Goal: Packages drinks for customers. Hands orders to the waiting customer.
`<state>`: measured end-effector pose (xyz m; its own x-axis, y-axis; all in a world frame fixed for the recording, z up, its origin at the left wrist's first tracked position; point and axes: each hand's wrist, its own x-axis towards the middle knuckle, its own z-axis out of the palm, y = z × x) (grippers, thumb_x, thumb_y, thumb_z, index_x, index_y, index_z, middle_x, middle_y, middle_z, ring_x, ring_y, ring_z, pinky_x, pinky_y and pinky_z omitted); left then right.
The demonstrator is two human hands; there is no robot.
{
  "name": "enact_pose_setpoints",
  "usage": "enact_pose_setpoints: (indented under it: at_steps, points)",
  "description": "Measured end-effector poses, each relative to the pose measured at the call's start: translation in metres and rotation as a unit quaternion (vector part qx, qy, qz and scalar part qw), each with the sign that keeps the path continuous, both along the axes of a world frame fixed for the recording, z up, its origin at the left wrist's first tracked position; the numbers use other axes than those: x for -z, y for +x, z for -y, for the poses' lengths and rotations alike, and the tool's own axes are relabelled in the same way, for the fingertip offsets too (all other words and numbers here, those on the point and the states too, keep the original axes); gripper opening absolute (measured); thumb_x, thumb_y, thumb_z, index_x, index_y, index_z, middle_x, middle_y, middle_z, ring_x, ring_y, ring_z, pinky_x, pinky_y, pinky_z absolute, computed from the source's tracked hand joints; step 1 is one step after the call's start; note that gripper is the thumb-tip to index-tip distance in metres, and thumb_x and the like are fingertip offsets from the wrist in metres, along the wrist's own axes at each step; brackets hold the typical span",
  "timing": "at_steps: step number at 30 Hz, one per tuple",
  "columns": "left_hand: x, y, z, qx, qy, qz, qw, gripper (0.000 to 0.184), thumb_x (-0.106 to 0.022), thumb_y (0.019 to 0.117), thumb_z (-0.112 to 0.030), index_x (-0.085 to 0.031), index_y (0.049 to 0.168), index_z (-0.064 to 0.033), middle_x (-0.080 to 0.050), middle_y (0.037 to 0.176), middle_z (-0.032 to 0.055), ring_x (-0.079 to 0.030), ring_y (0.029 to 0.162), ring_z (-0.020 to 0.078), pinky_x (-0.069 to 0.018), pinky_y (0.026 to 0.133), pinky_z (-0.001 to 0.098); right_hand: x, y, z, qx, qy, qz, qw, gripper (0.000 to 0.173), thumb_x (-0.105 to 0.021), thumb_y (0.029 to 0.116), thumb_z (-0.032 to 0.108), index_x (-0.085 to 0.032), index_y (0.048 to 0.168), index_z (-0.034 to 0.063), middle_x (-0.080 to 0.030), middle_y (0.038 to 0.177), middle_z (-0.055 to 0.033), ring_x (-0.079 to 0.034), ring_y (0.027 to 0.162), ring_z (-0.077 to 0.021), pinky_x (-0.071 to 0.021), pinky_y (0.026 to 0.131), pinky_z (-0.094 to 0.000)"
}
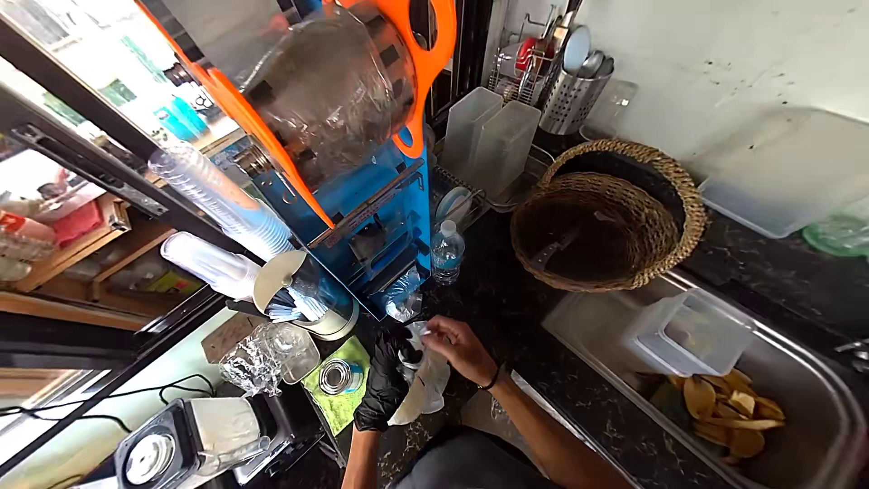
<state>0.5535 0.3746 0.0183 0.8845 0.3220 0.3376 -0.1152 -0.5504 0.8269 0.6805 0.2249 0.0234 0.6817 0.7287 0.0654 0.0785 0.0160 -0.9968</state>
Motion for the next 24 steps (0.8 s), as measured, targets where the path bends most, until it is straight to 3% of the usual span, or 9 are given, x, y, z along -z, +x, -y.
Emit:
enact_pose_setpoints:
  at_steps: [2,5,8,10,14,18,20,21,24]
  points:
    - [-0.007,0.002,0.002,0.020,-0.044,-0.010,0.999,0.053,-0.070,0.0852,-0.004,-0.051,0.131,0.0161,-0.063,0.126,0.0223,-0.061,0.120,0.0175,-0.0466,0.108,0.0324,-0.006,-0.002,-0.007,-0.032,-0.019,0.102,0.994,0.030,-0.059,0.1009,0.024,-0.072,0.108,-0.0030,-0.073,0.098,-0.0116,-0.068,0.090,-0.0137,-0.0557,0.083,-0.0311]
    - [-0.019,-0.003,-0.001,0.023,-0.060,-0.059,0.996,0.062,-0.065,0.0881,-0.001,-0.041,0.144,0.0147,-0.062,0.129,0.0215,-0.062,0.118,0.0159,-0.0488,0.106,0.0313,-0.012,-0.003,-0.011,-0.075,-0.028,0.158,0.984,0.033,-0.053,0.1040,0.024,-0.073,0.104,-0.0026,-0.072,0.098,-0.0132,-0.068,0.095,-0.0167,-0.0554,0.090,-0.0336]
    - [-0.029,-0.017,0.003,0.015,-0.066,-0.114,0.991,0.051,-0.060,0.0888,0.004,-0.054,0.140,0.0076,-0.064,0.133,0.0193,-0.060,0.124,0.0215,-0.0455,0.111,0.0384,-0.020,-0.015,-0.006,-0.143,-0.023,0.151,0.978,0.034,-0.047,0.1015,0.020,-0.070,0.106,-0.0048,-0.069,0.106,-0.0157,-0.063,0.106,-0.0194,-0.0499,0.097,-0.0355]
    - [-0.036,-0.035,0.011,-0.021,-0.059,-0.095,0.994,0.045,-0.062,0.0876,0.004,-0.060,0.133,0.0052,-0.068,0.125,0.0167,-0.064,0.117,0.0229,-0.0484,0.106,0.0426,-0.032,-0.028,0.002,-0.196,-0.038,0.173,0.964,0.041,-0.055,0.0899,0.021,-0.067,0.119,-0.0055,-0.067,0.118,-0.0182,-0.062,0.114,-0.0225,-0.0502,0.102,-0.0393]
    - [-0.061,-0.098,0.031,-0.155,0.075,-0.024,0.985,0.048,-0.062,0.0841,-0.006,-0.062,0.132,-0.0018,-0.070,0.113,0.0143,-0.065,0.107,0.0309,-0.0483,0.099,0.0530,-0.058,-0.091,-0.002,-0.163,0.020,0.284,0.945,0.047,-0.080,0.0805,0.024,-0.066,0.118,0.0001,-0.066,0.115,-0.0156,-0.064,0.111,-0.0180,-0.0558,0.095,-0.0326]
    - [-0.115,-0.176,0.043,-0.280,0.201,-0.117,0.931,0.060,-0.074,0.0762,-0.020,-0.064,0.135,-0.0132,-0.070,0.104,0.0171,-0.064,0.101,0.0411,-0.0449,0.098,0.0613,-0.093,-0.160,-0.013,-0.202,0.028,0.347,0.915,0.073,-0.085,0.0691,0.041,-0.062,0.123,-0.0031,-0.061,0.125,-0.0219,-0.059,0.120,-0.0268,-0.0514,0.103,-0.0391]
    - [-0.141,-0.222,0.048,-0.335,0.221,-0.176,0.899,0.064,-0.083,0.0720,-0.021,-0.067,0.134,-0.0156,-0.073,0.109,0.0174,-0.067,0.104,0.0413,-0.0422,0.103,0.0616,-0.111,-0.203,-0.025,-0.233,0.024,0.337,0.912,0.069,-0.085,0.0715,0.036,-0.064,0.118,-0.0103,-0.065,0.120,-0.0290,-0.063,0.115,-0.0360,-0.0508,0.101,-0.0500]
    - [-0.151,-0.248,0.049,-0.356,0.221,-0.208,0.884,0.060,-0.082,0.0766,-0.022,-0.068,0.134,-0.0177,-0.074,0.113,0.0166,-0.067,0.107,0.0406,-0.0409,0.105,0.0620,-0.116,-0.229,-0.032,-0.253,0.029,0.323,0.911,0.063,-0.083,0.0770,0.032,-0.063,0.117,-0.0123,-0.066,0.117,-0.0298,-0.065,0.113,-0.0344,-0.0521,0.100,-0.0481]
    - [-0.174,-0.332,0.051,-0.419,0.229,-0.239,0.845,0.038,-0.067,0.0934,-0.022,-0.070,0.131,-0.0209,-0.075,0.111,0.0111,-0.067,0.110,0.0359,-0.0400,0.108,0.0594,-0.112,-0.305,-0.055,-0.338,0.089,0.238,0.906,0.045,-0.074,0.0910,0.022,-0.062,0.119,-0.0105,-0.070,0.114,-0.0168,-0.066,0.112,-0.0147,-0.0541,0.101,-0.0354]
